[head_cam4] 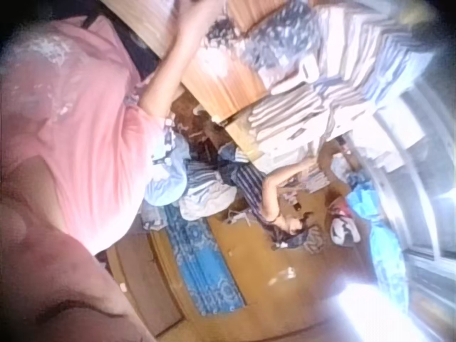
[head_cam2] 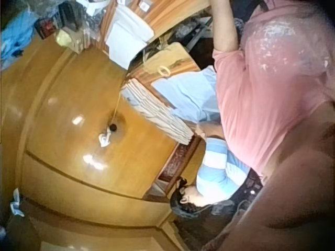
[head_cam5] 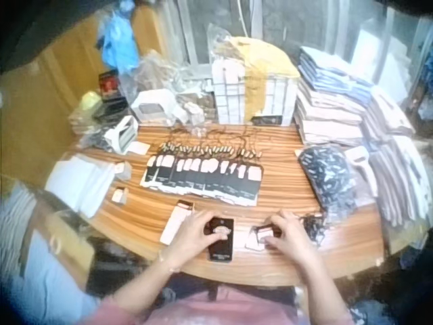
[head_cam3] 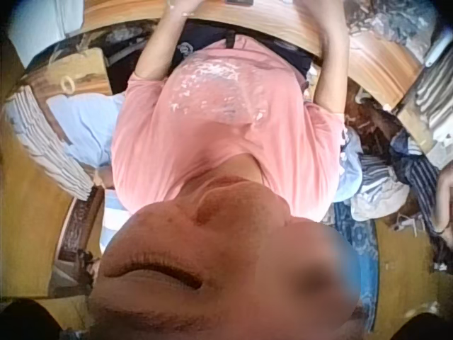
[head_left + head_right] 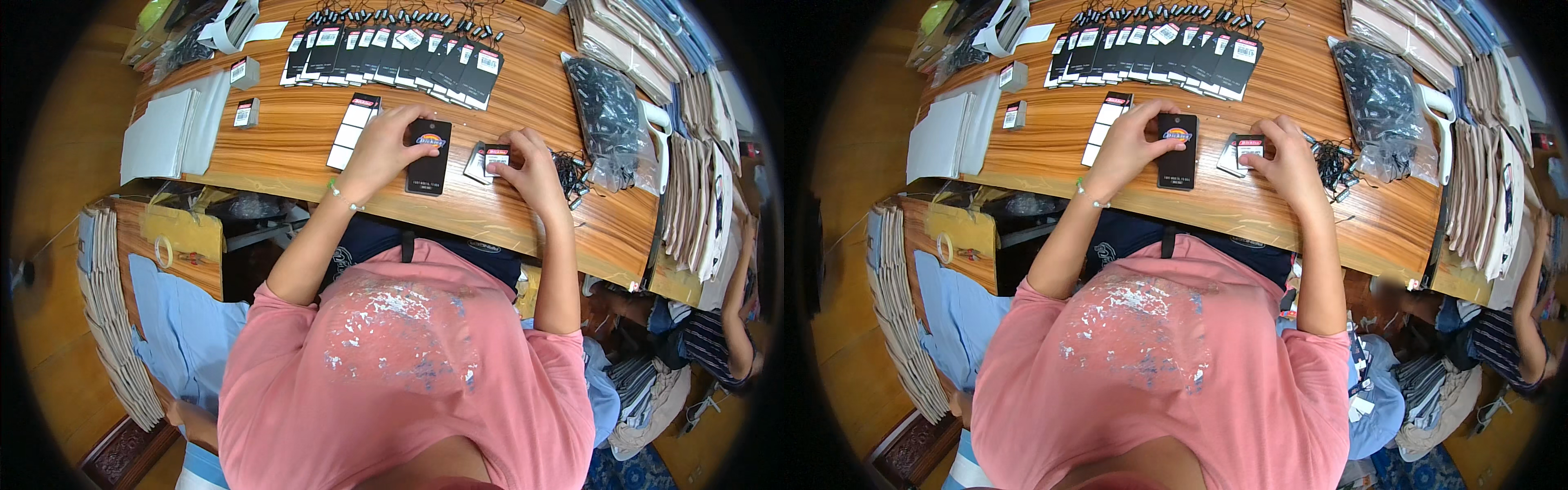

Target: The person attaches plastic tags and security sensors to various black garment labels by threading a plastic fastener through the label and locking it.

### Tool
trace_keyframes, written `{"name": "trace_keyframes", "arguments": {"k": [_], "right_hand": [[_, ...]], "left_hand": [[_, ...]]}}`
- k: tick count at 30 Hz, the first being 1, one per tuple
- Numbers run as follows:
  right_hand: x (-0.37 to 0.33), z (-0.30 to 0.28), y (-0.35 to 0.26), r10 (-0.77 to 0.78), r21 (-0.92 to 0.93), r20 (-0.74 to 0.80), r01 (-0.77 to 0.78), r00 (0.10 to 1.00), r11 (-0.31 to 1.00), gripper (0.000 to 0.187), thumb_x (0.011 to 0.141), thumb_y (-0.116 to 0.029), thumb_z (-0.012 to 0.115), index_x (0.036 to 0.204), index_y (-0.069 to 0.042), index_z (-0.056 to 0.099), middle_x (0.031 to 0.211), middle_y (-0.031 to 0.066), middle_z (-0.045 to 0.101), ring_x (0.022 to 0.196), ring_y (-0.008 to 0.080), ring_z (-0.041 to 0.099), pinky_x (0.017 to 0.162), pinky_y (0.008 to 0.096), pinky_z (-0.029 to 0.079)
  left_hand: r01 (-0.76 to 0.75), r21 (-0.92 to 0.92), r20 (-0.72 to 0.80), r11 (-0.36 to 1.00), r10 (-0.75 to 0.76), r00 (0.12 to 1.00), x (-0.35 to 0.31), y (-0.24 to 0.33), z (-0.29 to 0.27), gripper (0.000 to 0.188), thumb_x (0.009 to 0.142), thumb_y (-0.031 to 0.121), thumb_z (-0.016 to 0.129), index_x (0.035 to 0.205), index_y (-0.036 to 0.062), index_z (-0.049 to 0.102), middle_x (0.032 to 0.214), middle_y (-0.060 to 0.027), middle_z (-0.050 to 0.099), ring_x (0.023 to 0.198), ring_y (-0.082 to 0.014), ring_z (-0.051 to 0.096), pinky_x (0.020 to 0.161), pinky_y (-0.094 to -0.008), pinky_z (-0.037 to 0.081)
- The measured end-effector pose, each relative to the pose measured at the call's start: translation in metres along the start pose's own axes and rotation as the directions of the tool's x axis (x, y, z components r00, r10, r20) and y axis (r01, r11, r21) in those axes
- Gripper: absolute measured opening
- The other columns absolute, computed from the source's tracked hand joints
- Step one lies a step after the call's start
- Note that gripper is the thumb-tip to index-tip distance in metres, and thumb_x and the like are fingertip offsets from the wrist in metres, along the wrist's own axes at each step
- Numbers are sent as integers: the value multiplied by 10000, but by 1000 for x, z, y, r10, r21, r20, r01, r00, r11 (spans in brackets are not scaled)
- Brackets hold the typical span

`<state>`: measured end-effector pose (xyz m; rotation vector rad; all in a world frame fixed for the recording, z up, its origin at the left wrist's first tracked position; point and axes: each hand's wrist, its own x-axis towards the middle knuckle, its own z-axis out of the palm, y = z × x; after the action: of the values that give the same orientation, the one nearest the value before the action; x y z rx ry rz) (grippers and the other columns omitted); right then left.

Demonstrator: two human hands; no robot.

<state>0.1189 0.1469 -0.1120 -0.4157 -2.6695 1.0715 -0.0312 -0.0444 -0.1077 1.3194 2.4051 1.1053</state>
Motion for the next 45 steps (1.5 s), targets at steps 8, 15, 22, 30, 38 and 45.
{"name": "trace_keyframes", "arguments": {"k": [8,15,22,30,38,45], "right_hand": [[-16,14,-38,231,682,114,-245,966,689,138,785,-68,620,909,-20,584,653,-14,560,581,30,484,508,187,383],[-19,40,-61,81,384,-302,44,950,922,269,758,-81,649,999,-38,538,572,64,519,493,107,494,474,240,399],[-51,-39,-24,43,-3,-183,-44,982,999,286,768,-219,639,992,-50,584,757,117,601,686,226,588,607,308,462],[-124,-57,38,306,-401,-447,-495,840,771,194,808,-213,569,824,-20,557,771,132,558,754,305,541,654,396,426],[-121,-48,58,274,-342,-444,-444,853,828,141,755,-100,610,824,-4,533,785,127,534,779,310,505,691,376,408],[-123,-50,51,551,547,-491,-254,675,798,21,818,-39,538,812,-21,529,758,106,555,671,197,519,643,238,407]], "left_hand": [[228,-700,126,676,-198,972,-16,12,-5,322,793,14,594,1102,-26,513,892,-96,633,807,-86,590,702,-194,463],[275,-801,207,531,-185,961,-19,32,0,364,750,-33,621,1102,-21,529,902,-83,622,805,-88,585,703,-189,473],[273,-804,189,528,-207,960,-10,41,29,331,766,-40,600,1092,-24,538,925,-82,614,796,-88,576,689,-187,470],[388,-796,374,464,-127,919,3,48,52,311,779,-56,583,1087,-34,538,957,-93,605,847,-99,577,744,-190,471],[410,-799,418,439,-84,904,2,50,53,304,785,-48,585,1084,-47,533,1008,-86,584,872,-103,572,773,-197,469],[396,-788,410,471,-77,909,-7,47,41,309,778,-63,585,1082,-52,529,1015,-92,583,881,-108,572,769,-202,470]]}}
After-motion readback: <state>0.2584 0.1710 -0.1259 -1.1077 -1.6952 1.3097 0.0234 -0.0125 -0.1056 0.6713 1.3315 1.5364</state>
